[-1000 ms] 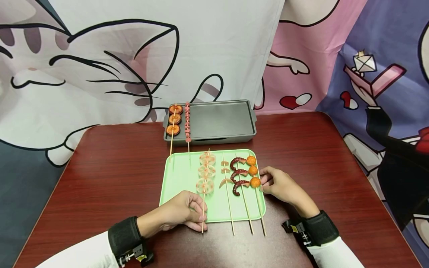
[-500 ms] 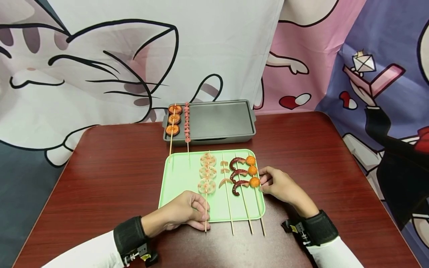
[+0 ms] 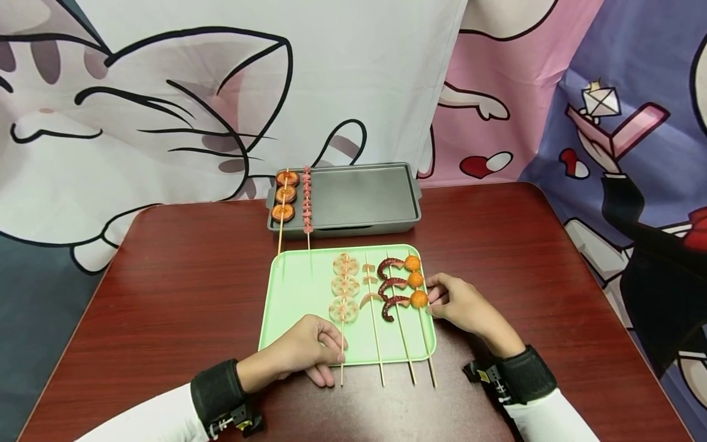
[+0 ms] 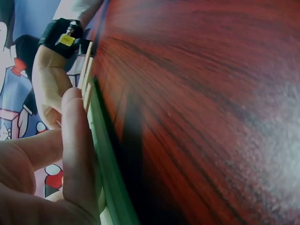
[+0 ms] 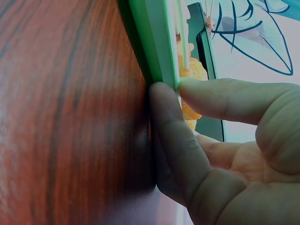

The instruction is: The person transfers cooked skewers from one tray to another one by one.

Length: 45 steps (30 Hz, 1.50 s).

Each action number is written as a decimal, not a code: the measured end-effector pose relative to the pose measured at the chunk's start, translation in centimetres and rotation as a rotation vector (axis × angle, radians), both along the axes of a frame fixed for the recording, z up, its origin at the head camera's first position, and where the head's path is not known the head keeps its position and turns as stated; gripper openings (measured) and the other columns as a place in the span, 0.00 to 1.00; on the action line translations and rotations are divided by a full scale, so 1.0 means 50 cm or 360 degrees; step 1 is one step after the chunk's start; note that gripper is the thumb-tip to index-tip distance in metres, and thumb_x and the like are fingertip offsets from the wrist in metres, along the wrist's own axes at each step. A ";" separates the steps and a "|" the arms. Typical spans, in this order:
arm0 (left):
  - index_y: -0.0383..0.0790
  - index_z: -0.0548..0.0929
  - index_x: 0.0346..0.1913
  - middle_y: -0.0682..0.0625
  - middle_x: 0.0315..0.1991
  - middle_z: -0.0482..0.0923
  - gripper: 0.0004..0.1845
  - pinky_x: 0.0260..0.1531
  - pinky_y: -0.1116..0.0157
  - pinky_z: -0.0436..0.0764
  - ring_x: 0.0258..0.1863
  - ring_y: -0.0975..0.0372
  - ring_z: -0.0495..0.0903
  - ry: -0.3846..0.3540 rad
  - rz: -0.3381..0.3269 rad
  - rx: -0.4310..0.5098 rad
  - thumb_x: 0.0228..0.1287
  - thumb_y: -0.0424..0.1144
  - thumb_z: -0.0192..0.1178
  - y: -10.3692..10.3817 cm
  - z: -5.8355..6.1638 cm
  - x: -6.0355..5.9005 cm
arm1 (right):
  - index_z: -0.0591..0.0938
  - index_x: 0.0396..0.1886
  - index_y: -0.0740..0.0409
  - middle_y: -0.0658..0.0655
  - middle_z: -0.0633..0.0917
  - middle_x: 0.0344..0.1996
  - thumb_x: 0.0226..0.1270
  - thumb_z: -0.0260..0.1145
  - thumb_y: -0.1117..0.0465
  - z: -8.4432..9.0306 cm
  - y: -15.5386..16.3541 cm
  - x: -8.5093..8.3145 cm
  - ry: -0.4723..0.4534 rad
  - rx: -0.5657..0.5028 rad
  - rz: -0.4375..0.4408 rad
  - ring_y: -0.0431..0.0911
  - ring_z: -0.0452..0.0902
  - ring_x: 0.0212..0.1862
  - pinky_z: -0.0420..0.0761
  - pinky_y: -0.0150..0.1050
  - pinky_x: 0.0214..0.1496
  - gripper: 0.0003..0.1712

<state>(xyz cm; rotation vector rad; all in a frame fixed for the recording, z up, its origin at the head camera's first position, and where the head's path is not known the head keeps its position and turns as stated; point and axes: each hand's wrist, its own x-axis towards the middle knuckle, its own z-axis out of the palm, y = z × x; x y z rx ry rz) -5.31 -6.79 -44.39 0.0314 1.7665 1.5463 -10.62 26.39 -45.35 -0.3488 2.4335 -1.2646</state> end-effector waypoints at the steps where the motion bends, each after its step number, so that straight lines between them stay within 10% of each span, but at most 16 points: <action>1: 0.29 0.80 0.37 0.40 0.26 0.86 0.06 0.17 0.61 0.88 0.15 0.58 0.86 0.0031 -0.0008 -0.0023 0.60 0.23 0.67 0.000 0.000 0.001 | 0.76 0.58 0.73 0.59 0.82 0.38 0.63 0.71 0.73 0.000 0.000 0.000 0.0003 0.0000 -0.0001 0.42 0.78 0.38 0.81 0.30 0.37 0.24; 20: 0.38 0.82 0.24 0.44 0.14 0.82 0.11 0.13 0.61 0.86 0.10 0.59 0.83 0.0513 -0.0187 -0.0380 0.60 0.31 0.74 0.000 0.029 -0.006 | 0.76 0.59 0.74 0.59 0.82 0.39 0.62 0.71 0.74 0.006 -0.002 -0.003 -0.0003 -0.0007 -0.0009 0.42 0.78 0.38 0.81 0.29 0.36 0.25; 28: 0.44 0.85 0.27 0.54 0.15 0.80 0.10 0.24 0.69 0.82 0.12 0.65 0.80 0.0949 -0.0248 -0.0589 0.67 0.38 0.70 -0.017 0.059 -0.012 | 0.76 0.58 0.74 0.59 0.82 0.38 0.63 0.70 0.74 0.006 -0.001 -0.003 -0.0003 -0.0025 -0.0005 0.41 0.78 0.37 0.81 0.29 0.37 0.24; 45: 0.40 0.89 0.42 0.52 0.32 0.87 0.10 0.24 0.66 0.80 0.22 0.68 0.77 0.1757 0.0129 -0.1121 0.70 0.44 0.67 -0.087 0.153 -0.078 | 0.76 0.58 0.74 0.59 0.82 0.38 0.63 0.69 0.74 0.002 0.000 -0.001 -0.0010 0.0000 -0.0008 0.42 0.78 0.37 0.82 0.30 0.37 0.23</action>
